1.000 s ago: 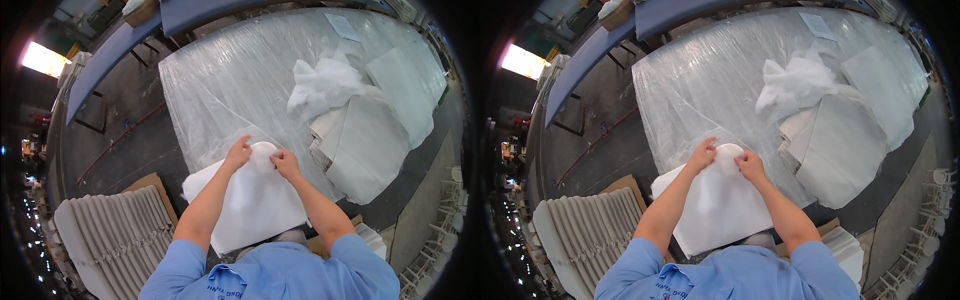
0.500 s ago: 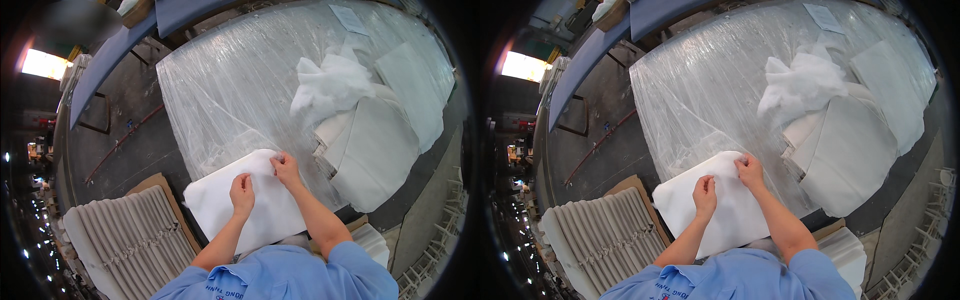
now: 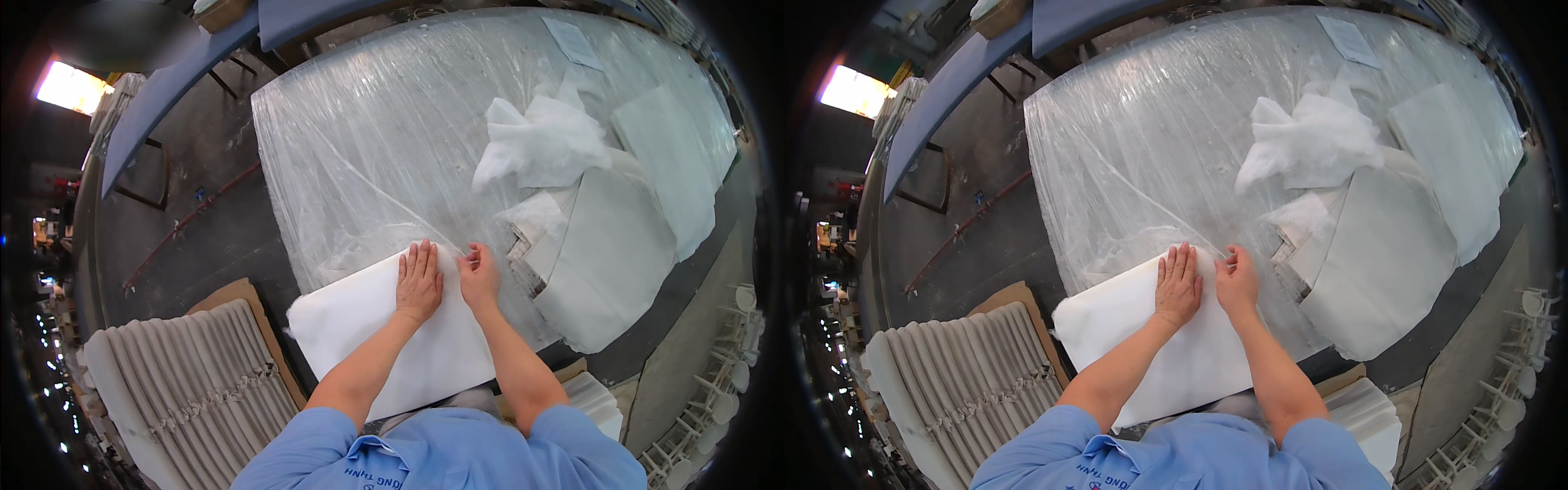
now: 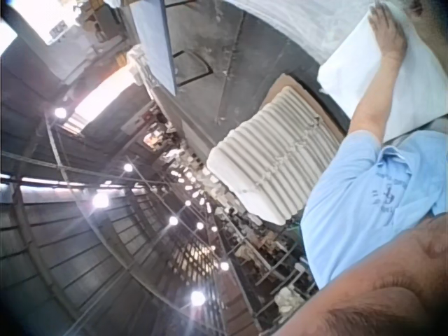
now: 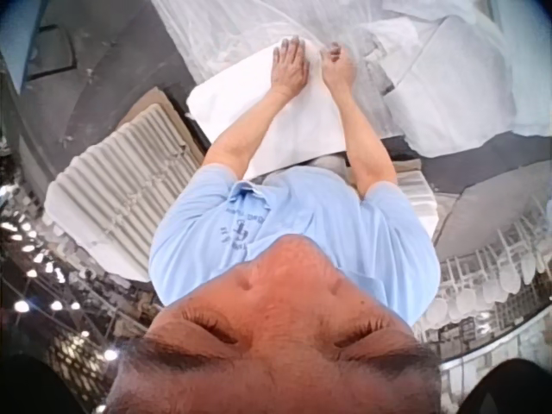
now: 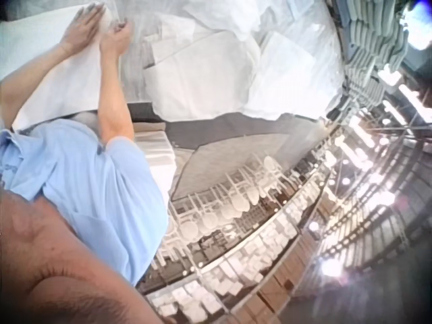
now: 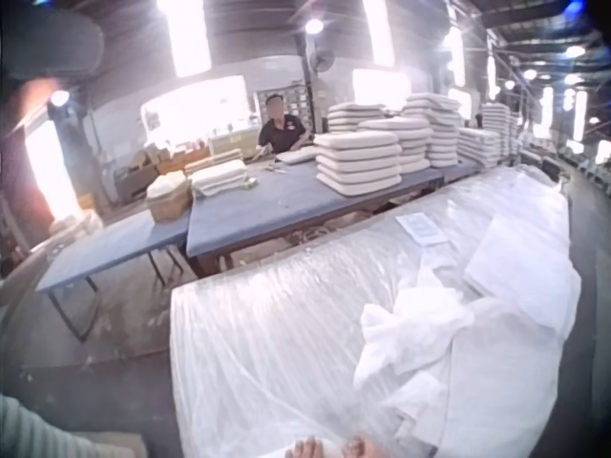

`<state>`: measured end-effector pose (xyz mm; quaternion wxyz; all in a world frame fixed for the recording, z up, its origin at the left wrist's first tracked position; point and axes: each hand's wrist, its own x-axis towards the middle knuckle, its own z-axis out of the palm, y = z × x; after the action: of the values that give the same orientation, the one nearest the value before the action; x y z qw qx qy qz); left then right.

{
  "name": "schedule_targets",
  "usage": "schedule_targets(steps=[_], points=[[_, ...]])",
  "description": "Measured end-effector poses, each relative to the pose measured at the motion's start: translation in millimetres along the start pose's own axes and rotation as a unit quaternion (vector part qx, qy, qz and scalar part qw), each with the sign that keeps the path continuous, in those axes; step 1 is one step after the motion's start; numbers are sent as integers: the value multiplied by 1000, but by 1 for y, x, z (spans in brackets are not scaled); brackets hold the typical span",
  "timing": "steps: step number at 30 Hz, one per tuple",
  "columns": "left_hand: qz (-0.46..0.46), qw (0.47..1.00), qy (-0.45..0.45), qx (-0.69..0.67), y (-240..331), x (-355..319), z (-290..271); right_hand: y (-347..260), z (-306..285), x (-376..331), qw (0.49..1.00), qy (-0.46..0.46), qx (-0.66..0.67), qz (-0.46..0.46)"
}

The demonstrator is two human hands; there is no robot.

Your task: The person picks up a white cushion, places a sheet of white foam on a table, and wraps the cushion in the foam. The person folds the foam around the cushion and stacks the wrapped item on a pile. The process is repeated with another cushion.

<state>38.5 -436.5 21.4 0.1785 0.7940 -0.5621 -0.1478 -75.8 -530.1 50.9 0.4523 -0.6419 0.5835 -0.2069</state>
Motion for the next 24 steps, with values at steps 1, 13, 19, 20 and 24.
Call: schedule_targets(steps=[1, 13, 19, 20, 24], points=[[-1, 1000, -12, 14, -1, -1, 2, 0, -4, -4, 997, 23, -2, -68], [-3, 998, -39, 56, -3, 0, 8, 30, 15, 6, 990, -111, -61, -66], [-15, 998, -42, 53, 0, 0, 7, 9, 27, -5, 984, -66, 5, -168], [-15, 997, -44, 61, 2, 2, 8, 14, 32, -5, 980, -68, 10, -186], [8, 999, -44, 12, -15, 5, -6, 22, 39, -5, 985, -61, -25, -160]])
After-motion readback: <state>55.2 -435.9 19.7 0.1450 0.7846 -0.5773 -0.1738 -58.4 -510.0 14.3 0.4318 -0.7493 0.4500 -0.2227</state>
